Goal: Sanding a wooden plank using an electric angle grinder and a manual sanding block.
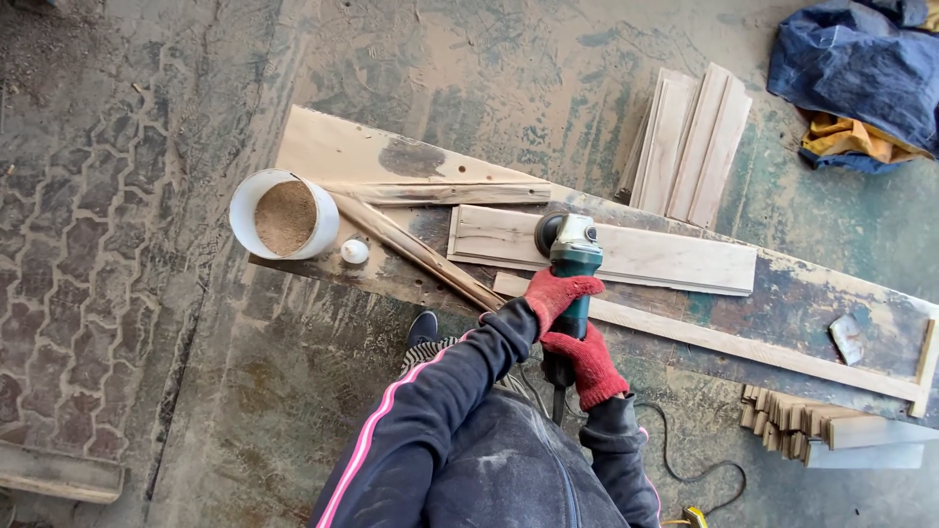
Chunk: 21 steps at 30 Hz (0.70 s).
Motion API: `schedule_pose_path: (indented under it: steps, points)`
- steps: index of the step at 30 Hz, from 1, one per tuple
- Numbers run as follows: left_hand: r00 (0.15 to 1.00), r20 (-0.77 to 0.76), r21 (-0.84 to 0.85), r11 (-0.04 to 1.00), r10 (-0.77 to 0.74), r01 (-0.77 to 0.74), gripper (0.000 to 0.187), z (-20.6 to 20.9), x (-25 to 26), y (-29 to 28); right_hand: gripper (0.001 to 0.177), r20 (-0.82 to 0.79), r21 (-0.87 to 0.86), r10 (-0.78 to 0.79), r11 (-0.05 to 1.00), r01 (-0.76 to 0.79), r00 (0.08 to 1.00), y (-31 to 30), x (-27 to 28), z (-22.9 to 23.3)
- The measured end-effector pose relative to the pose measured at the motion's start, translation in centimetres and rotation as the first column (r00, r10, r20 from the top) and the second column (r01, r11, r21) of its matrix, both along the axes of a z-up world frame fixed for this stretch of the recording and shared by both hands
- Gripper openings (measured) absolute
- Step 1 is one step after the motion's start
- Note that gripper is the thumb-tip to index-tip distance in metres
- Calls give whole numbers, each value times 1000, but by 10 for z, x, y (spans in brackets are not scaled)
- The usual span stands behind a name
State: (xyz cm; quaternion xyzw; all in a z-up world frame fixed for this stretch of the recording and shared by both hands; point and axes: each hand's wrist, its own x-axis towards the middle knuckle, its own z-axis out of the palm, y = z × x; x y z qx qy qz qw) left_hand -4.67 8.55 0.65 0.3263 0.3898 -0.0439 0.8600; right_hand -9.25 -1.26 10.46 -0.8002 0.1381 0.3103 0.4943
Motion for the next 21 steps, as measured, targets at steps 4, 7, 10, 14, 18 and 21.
schedule_pose_path:
  steps: [4,7,10,14,18,21]
  points:
    - [1000,-20,28,999,-16,17,58,3,-6,4,52,-2,5,29,1000,-29,1000,-7,2,-14]
    - [998,-53,34,999,19,-17,58,7,-19,17,52,-29,17,90,996,-89,996,-2,0,-24]
    - [993,-80,25,996,88,-86,57,8,-35,32,52,-36,39,139,990,-138,990,12,-6,-21]
    - [969,-124,-27,976,212,-217,61,13,-60,50,55,-36,54,220,974,-218,975,34,-13,-2]
    - [956,-127,8,964,263,-264,63,-6,-75,51,57,-59,51,314,949,-311,948,46,-15,1]
    - [943,-166,28,957,288,-288,63,7,-81,54,63,-88,56,388,921,-385,917,43,-19,0]
